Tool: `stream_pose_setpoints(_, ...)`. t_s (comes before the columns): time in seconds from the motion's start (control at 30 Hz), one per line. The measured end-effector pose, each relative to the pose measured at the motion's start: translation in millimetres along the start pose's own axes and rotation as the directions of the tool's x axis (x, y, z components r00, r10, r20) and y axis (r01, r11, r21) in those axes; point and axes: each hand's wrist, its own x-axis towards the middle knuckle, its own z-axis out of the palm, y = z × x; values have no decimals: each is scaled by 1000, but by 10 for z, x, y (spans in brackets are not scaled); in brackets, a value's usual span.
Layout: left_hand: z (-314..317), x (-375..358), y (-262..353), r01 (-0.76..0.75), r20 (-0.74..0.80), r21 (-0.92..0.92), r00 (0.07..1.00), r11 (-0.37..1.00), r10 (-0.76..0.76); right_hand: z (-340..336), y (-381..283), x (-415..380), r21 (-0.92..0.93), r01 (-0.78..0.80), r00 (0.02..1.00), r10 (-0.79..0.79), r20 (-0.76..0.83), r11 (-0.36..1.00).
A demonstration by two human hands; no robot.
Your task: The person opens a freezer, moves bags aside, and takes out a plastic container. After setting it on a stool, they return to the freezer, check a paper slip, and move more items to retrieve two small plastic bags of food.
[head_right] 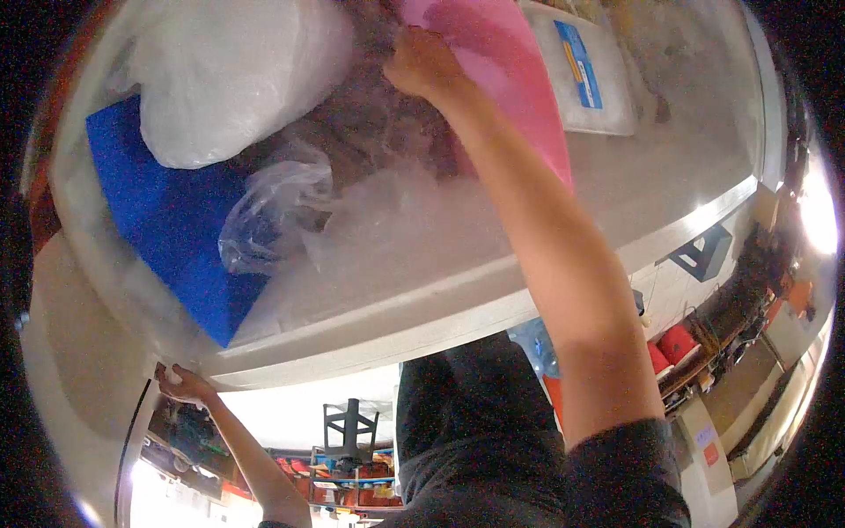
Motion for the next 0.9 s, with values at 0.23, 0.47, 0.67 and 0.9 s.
stream_pose_setpoints(0.23,35,30,-80,-88,12,53,996,995,87,901,49,1409,-64,-188,772,107,-627,980)
stream_pose_setpoints(0.47,43,36,-128,14,66,8,998,1000,-14,496,-2,1294,340,-155,863,295,-411,927)
stream_pose_setpoints(0.67,55,52,102,79,33,-12,996,997,-78,429,75,1176,336,289,790,-25,-613,896)
stream_pose_setpoints(0.9,122,25,-122,-43,-51,-15,998,999,42,76,-58,961,339,119,889,52,-455,933)
